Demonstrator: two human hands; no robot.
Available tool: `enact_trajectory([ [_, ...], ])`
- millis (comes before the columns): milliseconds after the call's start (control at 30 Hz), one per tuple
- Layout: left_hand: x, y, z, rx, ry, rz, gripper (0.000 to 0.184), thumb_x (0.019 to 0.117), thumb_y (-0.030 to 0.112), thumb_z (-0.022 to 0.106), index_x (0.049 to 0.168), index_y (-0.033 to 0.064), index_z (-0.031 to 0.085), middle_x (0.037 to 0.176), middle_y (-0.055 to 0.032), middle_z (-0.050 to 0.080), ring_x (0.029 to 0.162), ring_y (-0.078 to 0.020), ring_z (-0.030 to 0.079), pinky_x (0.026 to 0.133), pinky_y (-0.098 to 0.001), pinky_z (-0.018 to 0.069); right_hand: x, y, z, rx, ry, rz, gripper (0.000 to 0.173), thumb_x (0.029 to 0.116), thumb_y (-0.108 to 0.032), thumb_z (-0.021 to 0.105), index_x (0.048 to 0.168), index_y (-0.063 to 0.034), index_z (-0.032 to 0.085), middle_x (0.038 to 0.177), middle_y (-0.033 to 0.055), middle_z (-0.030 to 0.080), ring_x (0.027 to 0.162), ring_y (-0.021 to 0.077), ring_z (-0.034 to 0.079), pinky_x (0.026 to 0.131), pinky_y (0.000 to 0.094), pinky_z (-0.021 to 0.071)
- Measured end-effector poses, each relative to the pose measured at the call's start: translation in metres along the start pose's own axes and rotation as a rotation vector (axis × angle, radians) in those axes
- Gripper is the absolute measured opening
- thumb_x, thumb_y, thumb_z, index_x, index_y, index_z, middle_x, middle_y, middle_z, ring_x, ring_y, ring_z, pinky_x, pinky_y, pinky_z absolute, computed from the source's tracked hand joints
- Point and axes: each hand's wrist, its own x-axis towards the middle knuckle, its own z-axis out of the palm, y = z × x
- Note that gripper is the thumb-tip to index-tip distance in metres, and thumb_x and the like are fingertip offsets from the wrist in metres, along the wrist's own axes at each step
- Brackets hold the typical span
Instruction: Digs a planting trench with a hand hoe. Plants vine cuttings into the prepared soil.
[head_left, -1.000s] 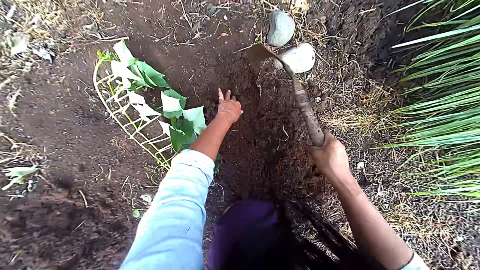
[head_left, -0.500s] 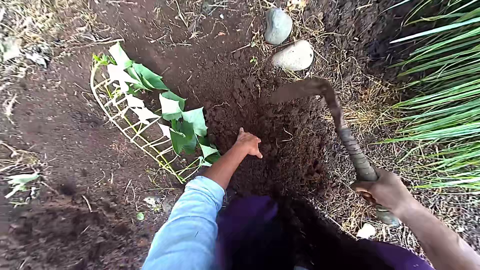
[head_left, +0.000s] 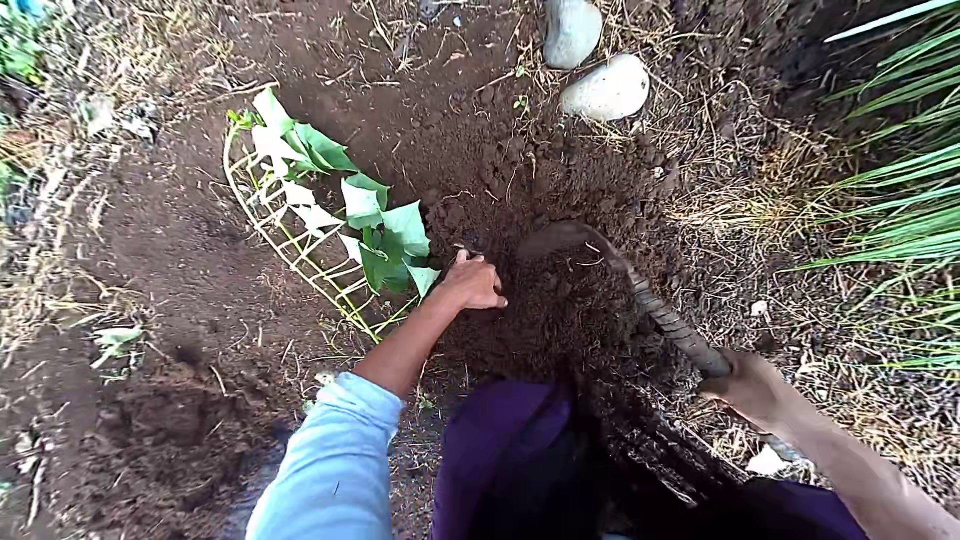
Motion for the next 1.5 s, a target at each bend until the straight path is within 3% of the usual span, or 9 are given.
enact_trajectory([
  [100, 0.034, 0.004, -0.027, -0.035, 0.142, -0.029, 0.037, 0.1041, 0.032, 0.057, 0.131, 0.0100, 0.070, 0.141, -0.0130, 0.063, 0.137, -0.0328, 0.053, 0.121, -0.0597, 0.0255, -0.016, -0.038, -0.008, 0.324, 0.133, -0.081, 0.025, 0.0830, 0.001, 0.068, 0.105, -0.0023, 0.058, 0.063, 0.0004, 0.055, 0.044, 0.0090, 0.050, 0.043, 0.0264, 0.0461],
  [200, 0.076, 0.006, -0.022, 0.053, 0.105, -0.168, 0.067, 0.1039, 0.050, 0.054, 0.156, 0.0090, 0.045, 0.160, -0.0165, 0.045, 0.151, -0.0402, 0.034, 0.124, -0.0665, 0.0132, -0.013, -0.076, -0.005, 0.604, 0.221, -0.209, 0.015, 0.0822, -0.003, 0.065, 0.091, -0.0082, 0.055, 0.055, -0.0031, 0.052, 0.039, 0.0080, 0.049, 0.040, 0.0258, 0.0465],
  [433, 0.064, 0.017, 0.007, 0.284, -0.072, -0.187, 0.050, 0.0983, 0.046, 0.062, 0.128, 0.0061, 0.070, 0.137, -0.0180, 0.064, 0.142, -0.0401, 0.045, 0.124, -0.0634, 0.0150, 0.010, -0.080, -0.012, 0.499, 0.172, -0.232, 0.016, 0.0838, -0.001, 0.067, 0.094, -0.0056, 0.056, 0.056, 0.0006, 0.053, 0.042, 0.0105, 0.051, 0.043, 0.0278, 0.0485],
  [633, 0.024, 0.002, 0.004, 0.222, -0.116, -0.082, 0.034, 0.0971, 0.034, 0.066, 0.116, 0.0083, 0.076, 0.129, -0.0136, 0.070, 0.143, -0.0357, 0.047, 0.126, -0.0635, 0.0118, 0.012, 0.083, 0.001, -0.130, -0.048, 0.121, 0.033, 0.0839, -0.001, 0.077, 0.113, 0.0035, 0.063, 0.089, 0.0213, 0.065, 0.076, 0.0340, 0.064, 0.069, 0.0569, 0.0526],
  [800, 0.043, -0.002, -0.004, 0.023, 0.012, -0.040, 0.043, 0.0975, 0.033, 0.067, 0.133, 0.0086, 0.068, 0.153, -0.0089, 0.054, 0.153, -0.0295, 0.034, 0.125, -0.0657, 0.0013, -0.005, 0.073, -0.051, -0.197, 0.112, 0.012, 0.032, 0.0826, 0.000, 0.079, 0.112, 0.0018, 0.067, 0.089, 0.0254, 0.066, 0.081, 0.0428, 0.064, 0.072, 0.0677, 0.0484],
  [900, 0.074, 0.010, 0.008, -0.217, 0.088, -0.096, 0.070, 0.1025, 0.054, 0.055, 0.155, 0.0083, 0.047, 0.159, -0.0148, 0.046, 0.152, -0.0322, 0.035, 0.125, -0.0659, 0.0126, -0.015, 0.039, -0.059, 0.045, 0.175, -0.080, 0.032, 0.0809, 0.002, 0.074, 0.111, -0.0001, 0.063, 0.076, 0.0112, 0.061, 0.058, 0.0217, 0.057, 0.055, 0.0440, 0.0490],
  [1033, 0.077, 0.047, 0.030, -0.249, 0.016, -0.087, 0.079, 0.0906, 0.067, 0.065, 0.152, 0.0191, 0.053, 0.156, -0.0150, 0.049, 0.144, -0.0354, 0.045, 0.118, -0.0663, 0.0286, -0.010, 0.002, -0.019, 0.491, 0.153, -0.079, 0.018, 0.0799, 0.000, 0.064, 0.089, -0.0098, 0.052, 0.053, -0.0047, 0.049, 0.038, 0.0064, 0.045, 0.038, 0.0236, 0.0428],
  [1200, 0.051, 0.055, 0.044, -0.159, 0.001, 0.037, 0.065, 0.0862, 0.054, 0.078, 0.141, 0.0216, 0.064, 0.148, -0.0108, 0.056, 0.133, -0.0337, 0.055, 0.109, -0.0615, 0.0418, 0.016, 0.081, 0.012, -0.135, -0.063, 0.094, 0.031, 0.0844, 0.000, 0.077, 0.112, 0.0058, 0.063, 0.089, 0.0236, 0.065, 0.079, 0.0368, 0.064, 0.073, 0.0592, 0.0515],
  [1500, 0.027, 0.056, 0.068, -0.214, -0.003, 0.075, 0.069, 0.0917, 0.048, 0.074, 0.151, 0.0199, 0.054, 0.161, -0.0134, 0.043, 0.148, -0.0342, 0.039, 0.120, -0.0600, 0.0273, -0.018, 0.091, -0.085, -0.446, 0.076, 0.026, 0.037, 0.0851, -0.008, 0.079, 0.119, 0.0002, 0.067, 0.099, 0.0344, 0.068, 0.096, 0.0566, 0.065, 0.078, 0.0784, 0.0462],
])
